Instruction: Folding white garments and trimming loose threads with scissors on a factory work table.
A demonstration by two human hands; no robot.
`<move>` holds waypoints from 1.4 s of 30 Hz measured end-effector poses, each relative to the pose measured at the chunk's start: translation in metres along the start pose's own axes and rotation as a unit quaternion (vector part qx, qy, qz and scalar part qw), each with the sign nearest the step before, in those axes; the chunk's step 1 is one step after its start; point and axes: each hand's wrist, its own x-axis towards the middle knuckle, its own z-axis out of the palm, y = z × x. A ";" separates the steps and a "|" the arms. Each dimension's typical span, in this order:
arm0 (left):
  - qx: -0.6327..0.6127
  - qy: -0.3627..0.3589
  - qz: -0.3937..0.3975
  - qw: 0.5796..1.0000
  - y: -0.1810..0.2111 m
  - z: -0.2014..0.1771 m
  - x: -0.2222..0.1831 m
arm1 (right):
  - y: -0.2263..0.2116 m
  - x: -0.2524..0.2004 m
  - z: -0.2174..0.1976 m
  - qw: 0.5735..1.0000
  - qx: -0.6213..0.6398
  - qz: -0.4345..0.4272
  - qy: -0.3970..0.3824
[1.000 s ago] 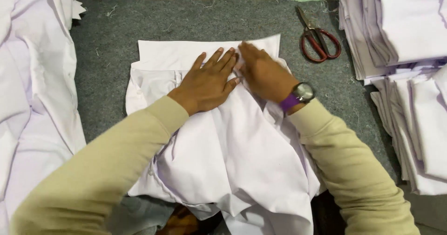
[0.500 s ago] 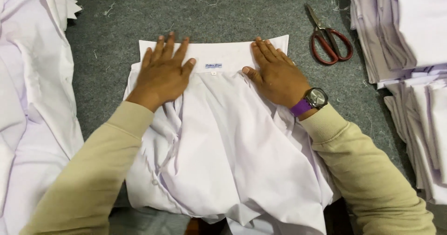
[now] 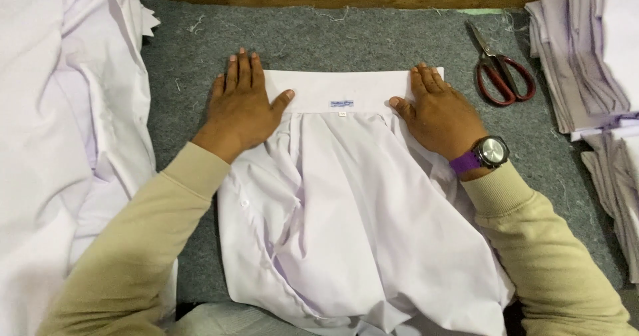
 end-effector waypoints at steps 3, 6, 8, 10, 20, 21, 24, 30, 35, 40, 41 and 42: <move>0.002 0.072 0.081 0.994 0.020 0.003 -0.009 | -0.013 -0.004 0.002 0.995 -0.043 -0.045 0.079; -0.029 0.112 0.208 0.971 0.049 0.029 -0.003 | -0.031 -0.002 0.013 0.968 -0.018 -0.175 0.179; -0.046 0.106 0.263 0.958 0.065 0.043 0.005 | -0.040 -0.001 0.019 0.943 0.025 -0.253 0.213; -0.048 0.025 0.235 0.970 0.073 0.053 0.009 | -0.046 -0.003 0.026 0.956 0.114 -0.246 0.107; -0.006 -0.052 0.131 0.990 0.021 0.014 -0.003 | 0.007 0.006 0.005 0.972 0.155 -0.177 0.009; -0.007 -0.047 0.106 0.993 0.013 0.011 -0.004 | 0.014 0.009 0.006 0.974 0.163 -0.155 0.007; 0.006 -0.036 0.071 0.997 -0.007 0.010 -0.004 | 0.021 0.009 0.006 0.979 0.170 -0.115 -0.002; 0.009 -0.015 0.023 1.000 -0.014 -0.002 -0.014 | 0.029 0.009 0.015 0.972 0.173 -0.086 0.131; -0.031 0.050 0.003 0.998 -0.035 0.001 -0.005 | 0.092 0.025 0.030 0.953 0.116 -0.057 0.273; -0.063 0.114 -0.015 0.991 -0.041 0.003 -0.011 | 0.071 -0.007 -0.008 0.971 0.214 0.063 0.083; -0.063 0.112 -0.013 0.992 -0.048 0.009 -0.004 | 0.071 -0.006 -0.006 0.971 0.215 0.066 0.082; -0.127 0.120 -0.011 0.985 -0.055 0.015 0.001 | 0.071 -0.004 -0.005 0.968 0.233 0.060 0.068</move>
